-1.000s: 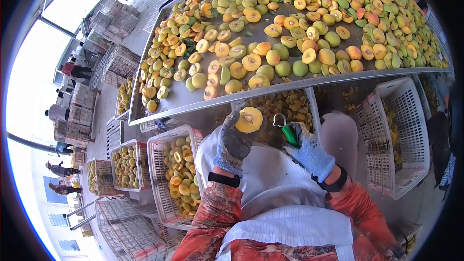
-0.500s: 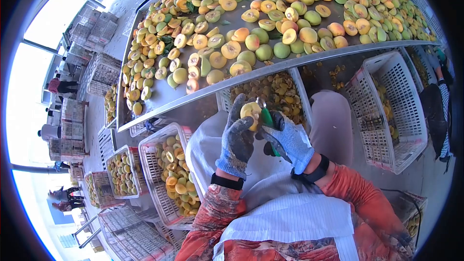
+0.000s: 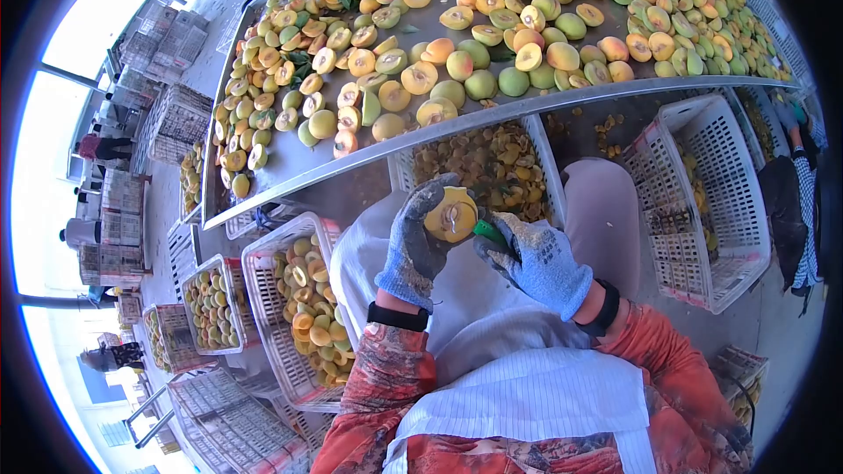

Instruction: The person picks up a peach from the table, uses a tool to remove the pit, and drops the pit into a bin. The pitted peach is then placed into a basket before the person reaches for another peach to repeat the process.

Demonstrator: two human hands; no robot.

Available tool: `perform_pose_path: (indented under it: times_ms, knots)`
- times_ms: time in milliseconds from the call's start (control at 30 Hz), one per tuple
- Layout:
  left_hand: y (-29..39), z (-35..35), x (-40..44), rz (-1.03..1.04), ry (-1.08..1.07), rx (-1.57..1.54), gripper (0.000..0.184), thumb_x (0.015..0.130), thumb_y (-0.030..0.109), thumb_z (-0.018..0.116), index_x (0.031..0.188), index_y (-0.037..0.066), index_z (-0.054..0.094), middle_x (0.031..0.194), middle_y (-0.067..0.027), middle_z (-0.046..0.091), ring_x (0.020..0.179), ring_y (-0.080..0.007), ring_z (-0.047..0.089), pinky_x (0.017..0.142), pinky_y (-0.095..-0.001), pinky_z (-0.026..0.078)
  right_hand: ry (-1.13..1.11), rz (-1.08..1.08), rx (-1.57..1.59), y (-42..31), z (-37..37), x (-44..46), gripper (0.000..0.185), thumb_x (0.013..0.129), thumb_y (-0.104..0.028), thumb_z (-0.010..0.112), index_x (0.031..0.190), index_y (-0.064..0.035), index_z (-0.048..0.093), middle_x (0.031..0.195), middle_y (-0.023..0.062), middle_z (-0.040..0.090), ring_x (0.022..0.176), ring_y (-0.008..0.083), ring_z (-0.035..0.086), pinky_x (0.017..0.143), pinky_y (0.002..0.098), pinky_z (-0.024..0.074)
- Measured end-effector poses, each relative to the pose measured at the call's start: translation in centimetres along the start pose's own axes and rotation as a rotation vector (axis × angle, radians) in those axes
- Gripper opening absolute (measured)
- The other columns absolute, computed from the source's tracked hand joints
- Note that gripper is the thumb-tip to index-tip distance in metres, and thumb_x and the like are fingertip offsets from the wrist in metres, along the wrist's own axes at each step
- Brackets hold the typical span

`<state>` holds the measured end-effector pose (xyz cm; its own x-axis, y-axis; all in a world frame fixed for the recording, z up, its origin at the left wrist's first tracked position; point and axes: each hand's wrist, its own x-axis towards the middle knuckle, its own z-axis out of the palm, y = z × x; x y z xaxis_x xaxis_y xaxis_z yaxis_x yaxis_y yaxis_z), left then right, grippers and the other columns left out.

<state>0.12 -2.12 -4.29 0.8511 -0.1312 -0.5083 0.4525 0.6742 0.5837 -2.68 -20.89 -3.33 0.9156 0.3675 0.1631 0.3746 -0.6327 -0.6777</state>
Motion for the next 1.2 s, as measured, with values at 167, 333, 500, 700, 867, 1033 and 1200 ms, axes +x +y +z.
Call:
perform_pose_path:
  times_ms: [167, 333, 500, 700, 867, 1033, 1200]
  knots:
    - [-0.2, 1.1, -0.7, 0.025, -0.102, 0.043, 0.042, 0.085, 0.026, 0.054, 0.118, 0.001, 0.052, 0.105, -0.0104, 0.06, 0.093, -0.0216, 0.061, 0.076, -0.0321, 0.053, 0.075, -0.049, -0.026, 0.3, 0.9, 0.1, 0.036, 0.083, -0.037, 0.06, 0.099, -0.0053, 0.057, 0.068, 0.0134, 0.063, 0.057, 0.0285, 0.062, 0.052, 0.0376, 0.0463]
    - [-0.5, 1.2, -1.6, 0.06, -0.038, 0.044, 0.038, 0.085, 0.023, 0.054, 0.114, 0.0, 0.054, 0.103, -0.0108, 0.061, 0.091, -0.0207, 0.061, 0.075, -0.0301, 0.052, -0.028, -0.017, 0.001, 0.1, 0.4, 0.3, 0.034, 0.081, -0.028, 0.064, 0.101, -0.0014, 0.058, 0.069, 0.0175, 0.061, 0.059, 0.0318, 0.061, 0.054, 0.0378, 0.0477]
    - [-0.8, 0.5, -3.2, 0.117, 0.005, 0.127, 0.034, 0.081, 0.012, 0.059, 0.111, -0.003, 0.055, 0.103, -0.0128, 0.061, 0.091, -0.0218, 0.061, 0.076, -0.0306, 0.052, -0.159, -0.061, 0.035, 0.4, 0.9, -0.1, 0.031, 0.08, -0.026, 0.063, 0.1, -0.0017, 0.059, 0.071, 0.0168, 0.061, 0.063, 0.0321, 0.06, 0.056, 0.0381, 0.0458]
    - [-1.0, 1.4, -5.7, 0.355, 0.051, 0.111, 0.038, 0.076, 0.004, 0.061, 0.113, -0.005, 0.053, 0.105, -0.0145, 0.06, 0.089, -0.0243, 0.062, 0.079, -0.0335, 0.052, -0.187, -0.05, 0.236, -3.1, -0.6, 0.0, 0.029, 0.08, -0.025, 0.064, 0.095, 0.0002, 0.061, 0.071, 0.0145, 0.061, 0.063, 0.0302, 0.059, 0.057, 0.036, 0.0455]
    - [-0.2, 2.1, -7.9, 0.503, 0.025, 0.164, 0.037, 0.077, 0.004, 0.06, 0.112, -0.006, 0.052, 0.108, -0.016, 0.059, 0.091, -0.0264, 0.062, 0.079, -0.0352, 0.052, -0.265, -0.102, 0.265, -4.0, -0.1, 0.0, 0.035, 0.085, -0.03, 0.06, 0.104, -0.0011, 0.058, 0.073, 0.0174, 0.061, 0.063, 0.0324, 0.06, 0.058, 0.0377, 0.0475]
    - [-0.7, 0.6, -8.1, 0.489, 0.043, 0.096, 0.035, 0.079, 0.006, 0.06, 0.111, -0.005, 0.053, 0.107, -0.0156, 0.06, 0.09, -0.0269, 0.062, 0.079, -0.0356, 0.052, -0.322, -0.08, 0.212, -5.4, -0.3, 0.0, 0.033, 0.085, -0.029, 0.059, 0.105, -0.0016, 0.058, 0.072, 0.0175, 0.061, 0.062, 0.0327, 0.059, 0.057, 0.0377, 0.0471]
    - [-0.7, 0.3, -7.7, 0.486, 0.106, 0.072, 0.031, 0.082, 0.009, 0.059, 0.11, -0.003, 0.055, 0.107, -0.0139, 0.06, 0.091, -0.0229, 0.061, 0.078, -0.0333, 0.052, -0.577, 0.318, 0.612, -6.0, -0.4, 0.4, 0.033, 0.088, -0.032, 0.054, 0.108, -0.006, 0.058, 0.063, 0.0059, 0.06, 0.042, 0.0116, 0.054, 0.042, 0.0274, 0.0426]
